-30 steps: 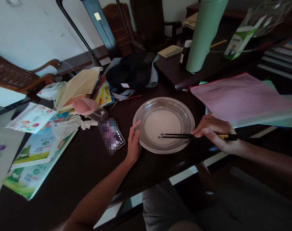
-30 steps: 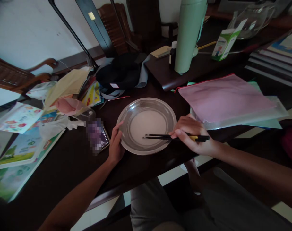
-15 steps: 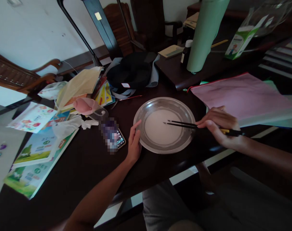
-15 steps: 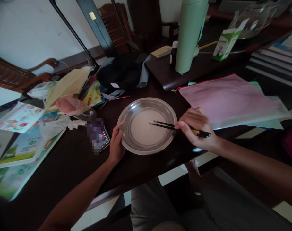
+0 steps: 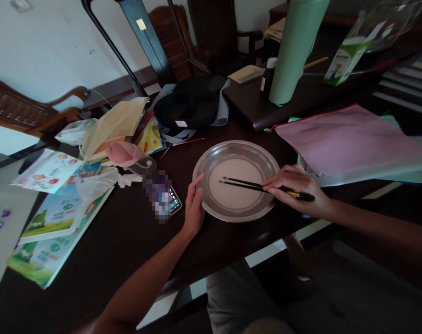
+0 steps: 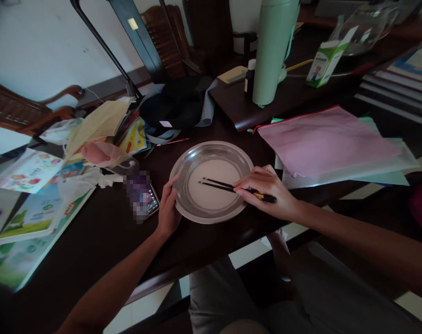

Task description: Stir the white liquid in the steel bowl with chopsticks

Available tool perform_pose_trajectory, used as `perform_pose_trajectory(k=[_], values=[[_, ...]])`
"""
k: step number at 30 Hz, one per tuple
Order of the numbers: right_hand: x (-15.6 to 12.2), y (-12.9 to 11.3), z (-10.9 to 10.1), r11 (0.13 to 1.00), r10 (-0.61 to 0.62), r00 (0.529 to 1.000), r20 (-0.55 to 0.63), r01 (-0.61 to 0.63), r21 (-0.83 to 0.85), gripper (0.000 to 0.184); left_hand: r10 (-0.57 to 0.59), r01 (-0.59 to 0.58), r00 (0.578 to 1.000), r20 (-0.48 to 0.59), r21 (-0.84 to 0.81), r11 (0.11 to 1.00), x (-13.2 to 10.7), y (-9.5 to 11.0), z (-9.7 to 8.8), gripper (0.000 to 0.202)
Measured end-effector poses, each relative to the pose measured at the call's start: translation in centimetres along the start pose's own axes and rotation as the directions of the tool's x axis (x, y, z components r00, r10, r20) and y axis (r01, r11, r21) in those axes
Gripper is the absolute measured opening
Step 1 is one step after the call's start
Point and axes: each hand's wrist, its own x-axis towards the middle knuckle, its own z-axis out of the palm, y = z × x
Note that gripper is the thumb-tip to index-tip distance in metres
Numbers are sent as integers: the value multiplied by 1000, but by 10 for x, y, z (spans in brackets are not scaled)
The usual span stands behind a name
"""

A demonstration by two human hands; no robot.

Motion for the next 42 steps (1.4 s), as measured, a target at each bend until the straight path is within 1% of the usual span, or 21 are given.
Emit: perform_pose_trajectory(k=[4,7,9,11,14,16,18,20,22,25,28,32,34,36,39,42], values=[[1,5,-4,998,35,999,-16,-36,-59,11,29,-28,1000,-2,28,999,0,1,0,54],[0,5,-14,994,34,997,-66,-40,-105,14,26,-26,1000,3,30,999,0,1,0,53],[-2,3,-21,993,24,995,-100,-35,-110,20,18,-18,1000,6,20,1000,0,0,0,52],[-3,0,-28,997,20,994,-109,-28,-73,27,31,-31,1000,7,39,999,0,-1,0,50],[-5,-4,-33,999,16,995,-102,-13,30,34,44,-44,999,7,55,997,0,-2,-1,49],[-5,-7,-32,996,2,997,-82,5,84,34,32,-32,999,6,32,999,0,-1,0,49],[-5,-8,-26,995,-15,999,-45,19,95,28,25,-25,1000,6,15,1000,0,0,0,49],[-5,-8,-17,997,-15,1000,-8,16,78,19,29,-29,1000,5,19,999,0,1,0,50],[-4,-6,-8,999,-7,1000,4,6,53,11,31,-31,1000,1,26,999,0,2,1,51],[-2,-1,0,1000,5,1000,16,-5,4,11,25,-25,1000,2,24,999,0,1,0,52],[1,3,-2,999,39,999,16,-39,-37,13,21,-21,1000,13,13,1000,0,0,0,52],[2,4,-16,996,51,997,-55,-56,-76,16,47,-48,999,8,34,998,1,-2,0,50],[0,3,-24,997,46,994,-96,-52,-55,23,50,-50,999,7,36,998,0,-2,0,50],[-1,1,-30,999,42,992,-115,-41,13,30,46,-47,999,8,38,998,0,0,0,50],[-3,-4,-32,994,1,997,-79,8,106,32,28,-28,1000,9,33,999,-1,1,1,49],[-3,-7,-23,994,-39,999,-4,39,102,25,19,-19,1000,-1,36,999,-1,2,0,49]])
